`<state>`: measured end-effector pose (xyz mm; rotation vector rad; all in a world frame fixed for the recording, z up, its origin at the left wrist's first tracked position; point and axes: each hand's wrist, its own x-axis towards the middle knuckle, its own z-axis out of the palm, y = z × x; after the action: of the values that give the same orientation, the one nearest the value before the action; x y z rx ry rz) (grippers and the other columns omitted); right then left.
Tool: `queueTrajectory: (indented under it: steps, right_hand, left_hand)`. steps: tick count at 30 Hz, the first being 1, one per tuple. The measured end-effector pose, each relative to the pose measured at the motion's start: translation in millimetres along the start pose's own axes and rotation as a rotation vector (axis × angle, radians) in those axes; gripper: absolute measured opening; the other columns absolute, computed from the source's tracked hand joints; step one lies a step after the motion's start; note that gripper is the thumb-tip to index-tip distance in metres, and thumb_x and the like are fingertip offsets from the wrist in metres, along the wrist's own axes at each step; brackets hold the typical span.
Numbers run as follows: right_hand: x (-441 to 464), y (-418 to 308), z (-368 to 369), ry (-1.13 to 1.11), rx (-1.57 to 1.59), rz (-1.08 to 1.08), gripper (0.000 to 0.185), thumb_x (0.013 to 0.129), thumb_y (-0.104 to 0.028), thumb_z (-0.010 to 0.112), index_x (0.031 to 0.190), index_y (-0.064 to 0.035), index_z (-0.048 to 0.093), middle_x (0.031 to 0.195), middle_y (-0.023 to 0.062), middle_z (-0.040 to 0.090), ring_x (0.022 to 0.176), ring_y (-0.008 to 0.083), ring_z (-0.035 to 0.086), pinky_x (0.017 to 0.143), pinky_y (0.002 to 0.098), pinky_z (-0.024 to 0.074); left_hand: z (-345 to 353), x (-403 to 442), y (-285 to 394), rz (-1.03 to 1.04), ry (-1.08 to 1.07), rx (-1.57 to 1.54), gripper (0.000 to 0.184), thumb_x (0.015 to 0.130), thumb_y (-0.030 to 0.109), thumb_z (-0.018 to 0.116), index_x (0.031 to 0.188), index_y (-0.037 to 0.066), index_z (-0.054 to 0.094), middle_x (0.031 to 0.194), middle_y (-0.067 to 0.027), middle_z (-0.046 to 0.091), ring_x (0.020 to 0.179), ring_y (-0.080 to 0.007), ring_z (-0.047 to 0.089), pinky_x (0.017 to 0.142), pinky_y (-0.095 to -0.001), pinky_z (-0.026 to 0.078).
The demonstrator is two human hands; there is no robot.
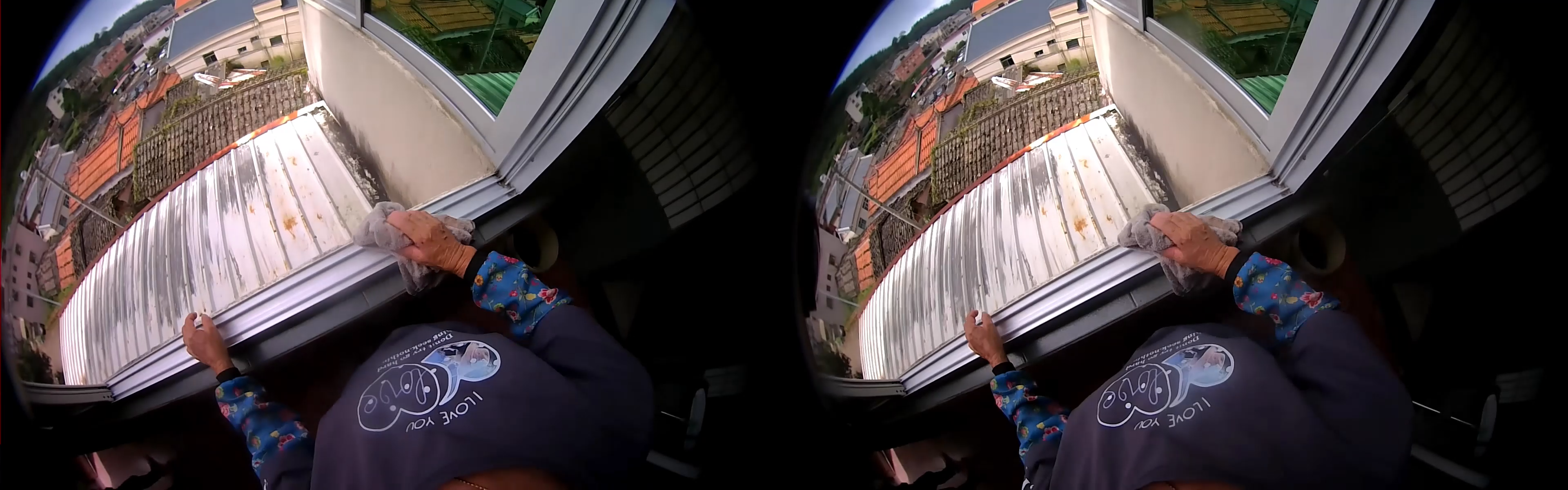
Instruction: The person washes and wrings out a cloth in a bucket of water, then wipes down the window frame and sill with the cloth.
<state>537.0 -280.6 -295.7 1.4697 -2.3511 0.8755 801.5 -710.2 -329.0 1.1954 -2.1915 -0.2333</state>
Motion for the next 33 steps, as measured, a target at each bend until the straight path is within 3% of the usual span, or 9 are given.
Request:
queueTrajectory:
  steps: [3, 8, 11, 14, 26, 33]
  right_hand:
    - [-33, 56, -47, 0.028, -0.15, 0.119, 0.056, 0.074, -0.02, 0.071, 0.124, -0.0036, 0.052, 0.121, 0.0181, 0.058, 0.111, 0.0372, 0.055, 0.096, 0.0421, 0.0437]
    - [-64, 147, -95, 0.02, -0.236, 0.387, 0.055, 0.079, -0.014, 0.07, 0.128, -0.001, 0.049, 0.122, 0.0221, 0.057, 0.113, 0.0393, 0.054, 0.096, 0.0408, 0.0443]
    - [-65, 157, -95, 0.013, -0.13, 0.454, 0.055, 0.078, -0.008, 0.069, 0.129, -0.0008, 0.049, 0.121, 0.0223, 0.057, 0.113, 0.0375, 0.055, 0.096, 0.0379, 0.0442]
    - [-57, 149, -96, 0.033, -0.044, 0.621, 0.055, 0.077, -0.011, 0.07, 0.127, 0.0005, 0.052, 0.122, 0.0215, 0.058, 0.113, 0.0344, 0.056, 0.097, 0.035, 0.0439]
    - [-65, 138, -83, 0.21, -0.197, 0.613, 0.051, 0.075, -0.013, 0.07, 0.123, -0.0045, 0.056, 0.118, 0.0181, 0.06, 0.109, 0.036, 0.057, 0.095, 0.0381, 0.0448]
    - [-68, 139, -83, 0.208, -0.185, 0.616, 0.052, 0.076, -0.013, 0.067, 0.125, -0.0014, 0.054, 0.121, 0.0209, 0.059, 0.112, 0.0376, 0.055, 0.098, 0.0393, 0.0433]
  left_hand:
    - [4, 0, 0, -0.041, -0.011, -0.012, 0.029, 0.083, 0.019, 0.061, 0.104, 0.001, 0.066, 0.106, -0.0171, 0.066, 0.097, -0.0361, 0.061, 0.086, -0.0427, 0.046]
    - [0, -1, 9, -0.093, 0.011, 0.053, 0.025, 0.079, 0.017, 0.065, 0.101, 0.004, 0.067, 0.105, -0.0136, 0.067, 0.099, -0.0324, 0.061, 0.087, -0.0424, 0.044]
    - [4, -3, 3, -0.093, 0.026, 0.078, 0.024, 0.078, 0.018, 0.065, 0.099, 0.007, 0.068, 0.1, -0.011, 0.066, 0.098, -0.0315, 0.059, 0.088, -0.0433, 0.042]
    - [5, -4, 2, -0.102, 0.035, 0.075, 0.023, 0.078, 0.019, 0.064, 0.097, 0.007, 0.069, 0.099, -0.0108, 0.066, 0.098, -0.0306, 0.059, 0.089, -0.0431, 0.042]
    - [7, -2, 2, -0.086, 0.05, 0.079, 0.018, 0.077, 0.016, 0.063, 0.091, 0.007, 0.069, 0.094, -0.0124, 0.066, 0.092, -0.0329, 0.059, 0.082, -0.0435, 0.046]
    - [4, -1, 3, -0.051, 0.048, 0.075, 0.016, 0.076, 0.014, 0.063, 0.088, 0.005, 0.068, 0.089, -0.0148, 0.065, 0.089, -0.0352, 0.059, 0.079, -0.0441, 0.048]
